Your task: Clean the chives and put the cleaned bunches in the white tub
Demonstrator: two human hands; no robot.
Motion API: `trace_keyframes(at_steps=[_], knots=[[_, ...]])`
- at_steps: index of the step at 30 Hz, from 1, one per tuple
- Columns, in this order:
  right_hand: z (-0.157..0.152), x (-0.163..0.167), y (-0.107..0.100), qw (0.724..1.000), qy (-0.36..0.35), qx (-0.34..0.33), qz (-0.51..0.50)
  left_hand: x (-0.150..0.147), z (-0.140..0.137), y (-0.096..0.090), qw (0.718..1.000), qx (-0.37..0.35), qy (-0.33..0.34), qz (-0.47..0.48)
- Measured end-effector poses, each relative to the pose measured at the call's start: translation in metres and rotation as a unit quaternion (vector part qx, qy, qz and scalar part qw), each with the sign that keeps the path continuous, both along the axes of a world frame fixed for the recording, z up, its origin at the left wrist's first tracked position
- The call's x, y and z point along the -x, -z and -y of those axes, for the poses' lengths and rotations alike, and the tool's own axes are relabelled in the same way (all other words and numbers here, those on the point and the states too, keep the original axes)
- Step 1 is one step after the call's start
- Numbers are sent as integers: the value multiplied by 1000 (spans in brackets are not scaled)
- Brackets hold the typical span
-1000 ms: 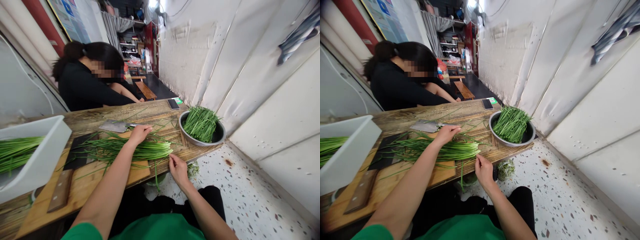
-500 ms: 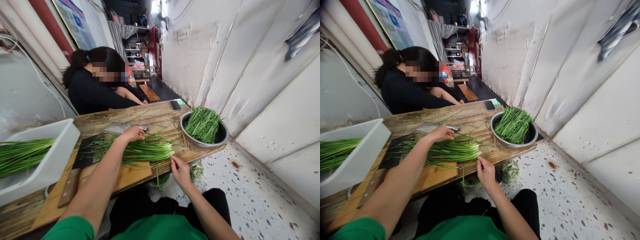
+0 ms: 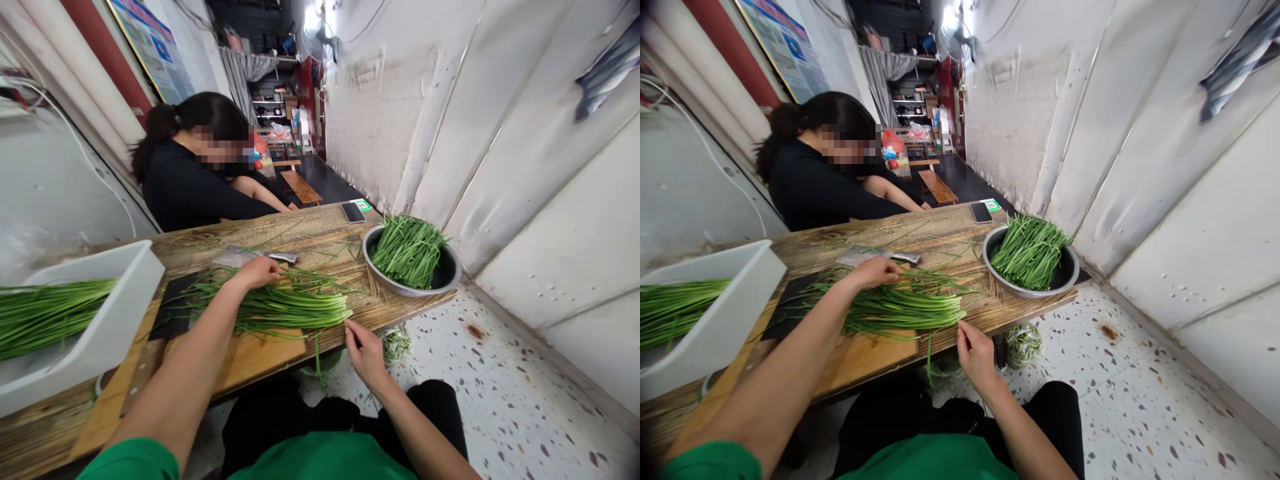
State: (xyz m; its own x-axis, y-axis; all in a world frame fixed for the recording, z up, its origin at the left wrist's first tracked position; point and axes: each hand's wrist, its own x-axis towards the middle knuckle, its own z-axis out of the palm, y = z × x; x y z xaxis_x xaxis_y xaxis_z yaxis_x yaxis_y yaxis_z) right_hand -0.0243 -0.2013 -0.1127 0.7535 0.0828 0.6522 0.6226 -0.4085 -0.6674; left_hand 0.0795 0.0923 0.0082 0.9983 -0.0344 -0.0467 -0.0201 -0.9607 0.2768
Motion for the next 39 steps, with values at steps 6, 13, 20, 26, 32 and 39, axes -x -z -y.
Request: trace_keyframes(at_steps=[6,13,20,26,32,39], knots=[[-1,-1,2,1000,5,-8,-1,-2,11,-14,982,178,12,66],[-1,-2,2,1000,2,-7,1,8,35,-21,933,355,5,55],[-1,-3,2,1000,3,-6,-11,18,43,-25,876,480,37,-25],[-2,-3,1,1000,1,-11,-21,13,40,-14,921,375,-29,97],[-2,-3,-2,999,1,-14,-37,11,41,-12,966,113,-56,227],[-2,-4,-3,999,2,-12,-37,15,37,-25,967,-73,-6,246]])
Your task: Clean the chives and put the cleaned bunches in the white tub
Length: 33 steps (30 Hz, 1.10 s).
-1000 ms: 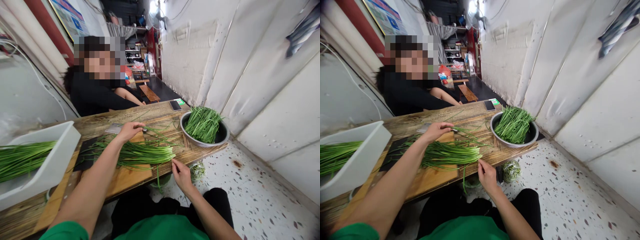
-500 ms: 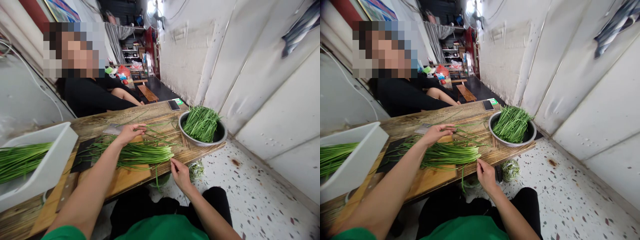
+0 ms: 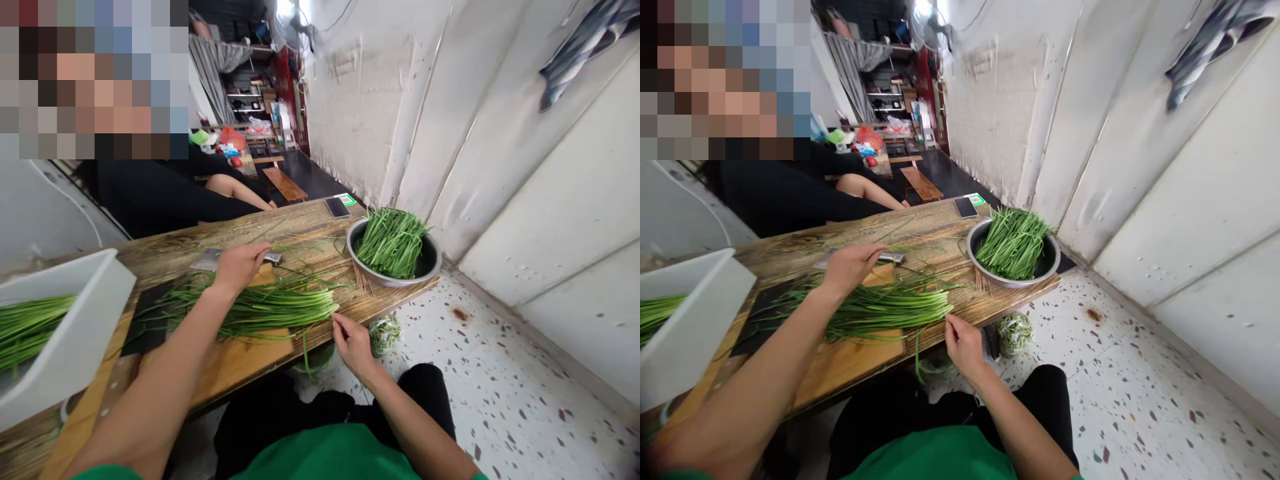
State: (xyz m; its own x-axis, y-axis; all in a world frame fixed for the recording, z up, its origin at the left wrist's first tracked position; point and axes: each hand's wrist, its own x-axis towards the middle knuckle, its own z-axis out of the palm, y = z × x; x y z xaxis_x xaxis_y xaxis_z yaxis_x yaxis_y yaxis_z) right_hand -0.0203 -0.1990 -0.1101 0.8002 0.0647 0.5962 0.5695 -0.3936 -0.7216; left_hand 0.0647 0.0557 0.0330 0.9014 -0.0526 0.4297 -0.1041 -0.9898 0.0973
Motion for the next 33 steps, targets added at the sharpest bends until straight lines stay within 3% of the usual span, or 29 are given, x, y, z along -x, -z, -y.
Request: trace_keyframes(at_steps=[4,10,15,19,21,23,25,29,31,33], knots=[[-1,-1,1,1000,0,-4,4,3,-4,-14,996,-22,-45,70],[-1,-1,1,1000,4,-3,-3,16,-10,-34,983,12,-32,180],[0,-1,0,1000,4,3,-4,47,-17,-67,965,-33,-63,254],[0,-1,1,1000,8,-3,-10,57,-2,-81,971,-88,-45,219],[-1,-1,1,1000,11,-4,-11,50,13,-70,982,-144,32,115],[-1,-1,1,1000,11,-2,-15,35,28,-44,974,-175,142,-16],[-1,-1,0,1000,10,-1,-18,17,40,-11,965,-134,205,-97],[1,-1,-2,1000,7,2,-24,-13,44,45,965,-7,188,-182],[1,-2,-3,1000,2,3,-27,-18,39,56,970,-16,161,-181],[1,-2,-4,1000,-1,1,-28,-18,33,56,977,-41,134,-163]])
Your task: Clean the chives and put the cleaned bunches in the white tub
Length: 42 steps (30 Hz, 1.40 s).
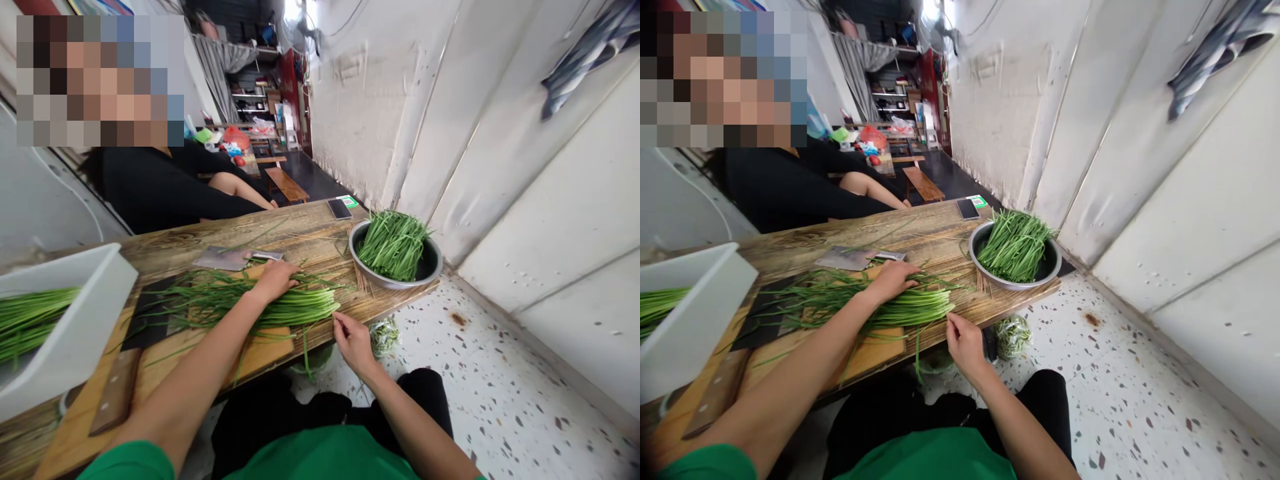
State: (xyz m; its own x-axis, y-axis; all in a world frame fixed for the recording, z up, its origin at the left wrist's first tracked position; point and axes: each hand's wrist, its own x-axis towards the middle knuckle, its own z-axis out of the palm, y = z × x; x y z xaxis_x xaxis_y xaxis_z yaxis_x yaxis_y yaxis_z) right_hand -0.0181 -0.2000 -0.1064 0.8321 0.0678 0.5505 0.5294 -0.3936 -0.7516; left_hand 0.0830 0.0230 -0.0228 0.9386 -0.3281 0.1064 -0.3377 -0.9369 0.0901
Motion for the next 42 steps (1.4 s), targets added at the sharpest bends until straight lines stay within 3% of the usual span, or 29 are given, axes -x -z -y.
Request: trace_keyframes(at_steps=[7,12,18,20,23,27,33,42], knots=[[-2,1,-8,999,18,29,-19,7,-14,-18,999,-33,-7,-1],[0,-3,-15,997,21,72,-7,3,-7,-9,999,-1,-33,14],[0,-12,-14,996,20,81,-14,-2,0,-4,998,-19,-59,16],[-1,-14,-13,996,22,82,-19,-2,7,-6,998,16,-58,25],[-1,-15,-12,996,25,80,-23,0,24,-5,990,134,-31,29],[-2,-15,-13,996,34,82,-31,0,40,9,964,267,-15,-10],[-4,-13,-17,992,53,104,-40,-1,40,25,937,343,-20,-61],[-4,-14,-11,992,66,107,-17,2,42,21,911,394,-53,-106]])
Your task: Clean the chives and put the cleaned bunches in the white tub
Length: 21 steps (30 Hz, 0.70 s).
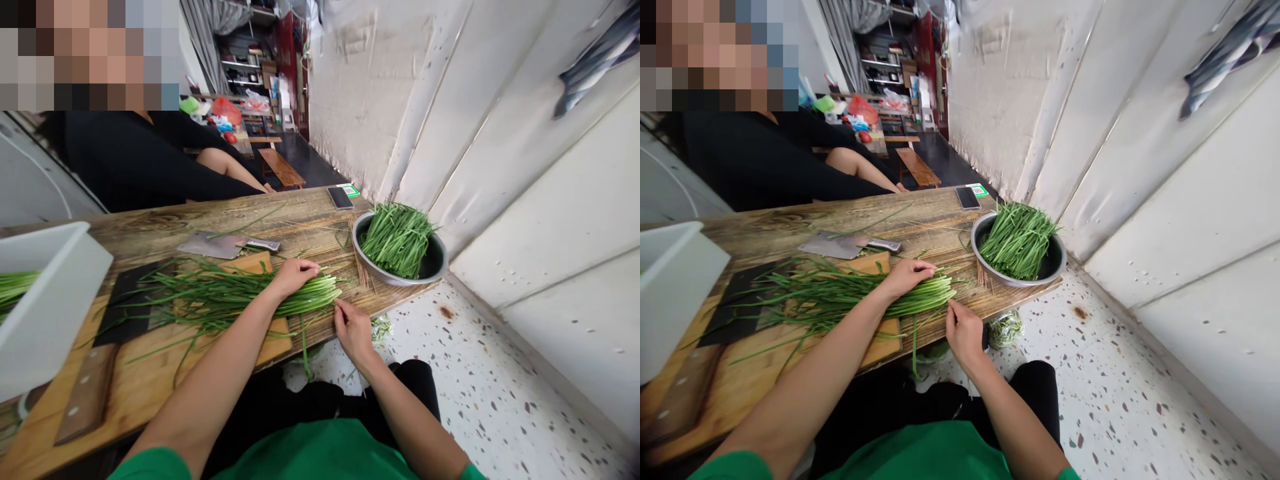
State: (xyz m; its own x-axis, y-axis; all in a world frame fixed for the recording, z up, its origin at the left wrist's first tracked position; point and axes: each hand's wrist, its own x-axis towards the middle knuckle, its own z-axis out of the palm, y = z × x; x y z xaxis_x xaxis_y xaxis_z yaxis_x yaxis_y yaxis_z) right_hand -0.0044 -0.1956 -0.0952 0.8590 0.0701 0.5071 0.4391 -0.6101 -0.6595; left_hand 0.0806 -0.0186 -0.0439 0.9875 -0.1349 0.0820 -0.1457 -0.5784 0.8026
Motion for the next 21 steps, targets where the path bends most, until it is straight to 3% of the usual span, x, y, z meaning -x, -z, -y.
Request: trace_keyframes(at_steps=[21], knots=[[0,0,1,1000,-1,-3,1,-3,-2,6,1000,4,22,-3]])
